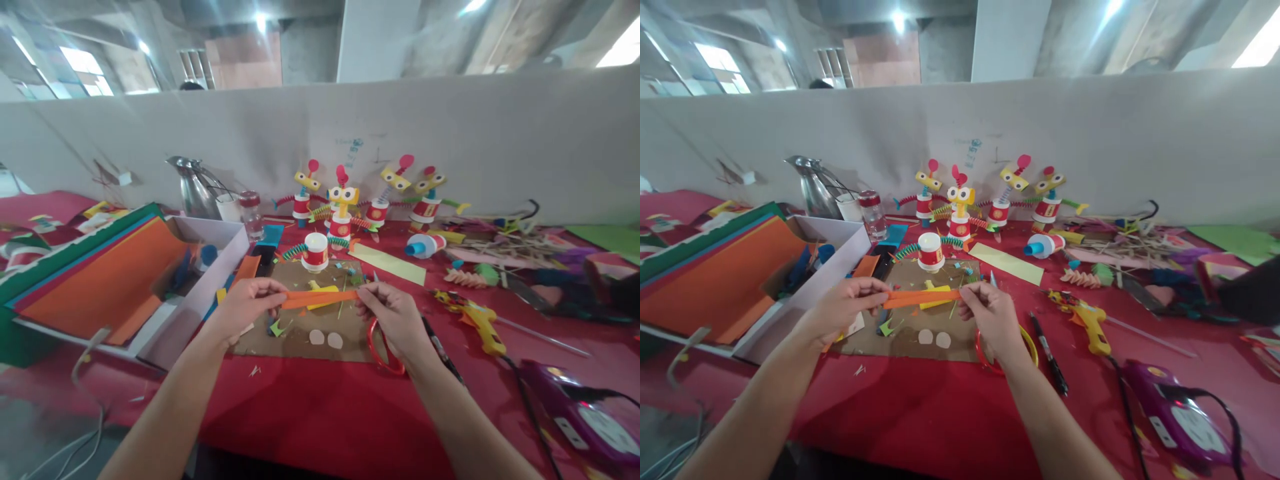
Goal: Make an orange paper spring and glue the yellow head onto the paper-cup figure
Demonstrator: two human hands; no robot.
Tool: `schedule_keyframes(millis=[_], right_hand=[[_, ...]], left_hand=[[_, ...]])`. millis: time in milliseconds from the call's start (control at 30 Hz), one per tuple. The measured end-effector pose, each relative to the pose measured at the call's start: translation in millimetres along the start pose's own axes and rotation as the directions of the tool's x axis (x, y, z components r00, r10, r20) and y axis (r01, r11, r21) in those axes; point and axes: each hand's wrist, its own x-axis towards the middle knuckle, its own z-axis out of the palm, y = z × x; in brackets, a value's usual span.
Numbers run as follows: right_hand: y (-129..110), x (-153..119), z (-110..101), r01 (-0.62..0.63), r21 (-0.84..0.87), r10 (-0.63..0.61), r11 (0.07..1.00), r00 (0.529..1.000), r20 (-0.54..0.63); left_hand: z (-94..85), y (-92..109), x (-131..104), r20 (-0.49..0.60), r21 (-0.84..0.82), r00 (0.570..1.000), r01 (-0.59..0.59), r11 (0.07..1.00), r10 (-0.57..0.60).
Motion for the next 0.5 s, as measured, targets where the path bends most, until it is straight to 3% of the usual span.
schedule_keyframes(millis=[67,133,167,233,300,400,500], right_hand=[[3,-1,0,0.032,0.052,-0.029,0.998,0.998,-0.049],[3,-3,2,0.060,0.089,-0.051,0.994,0.994,-0.095],[3,-4,4,0.065,0.105,-0.053,0.992,0.993,-0.109],[3,-6,9,0.062,0.134,-0.045,0.989,0.992,-0.121],[5,-8,13,0.050,0.151,-0.035,0.987,0.994,-0.105],[8,-9,16,0.044,0.124,-0.039,0.991,0.998,-0.043],[11,-8,15,0.114,-0.046,-0.115,0.992,0.993,-0.021]], left_hand=[[-1.9,-11,0,-0.146,-0.163,0.988,-0.072,0.984,0.049],[11.2,-19,0,-0.240,-0.256,0.970,-0.091,0.962,0.028],[22.7,-21,-1,-0.221,-0.246,0.975,-0.051,0.968,-0.004],[51.2,-21,-1,-0.036,-0.220,0.997,0.057,0.974,-0.066],[78.5,-17,2,0.072,-0.281,0.996,0.074,0.957,-0.056],[99.7,-10,10,0.035,-0.365,0.999,-0.021,0.931,0.036],[97.1,-10,19,0.031,-0.347,0.998,-0.048,0.937,0.063]])
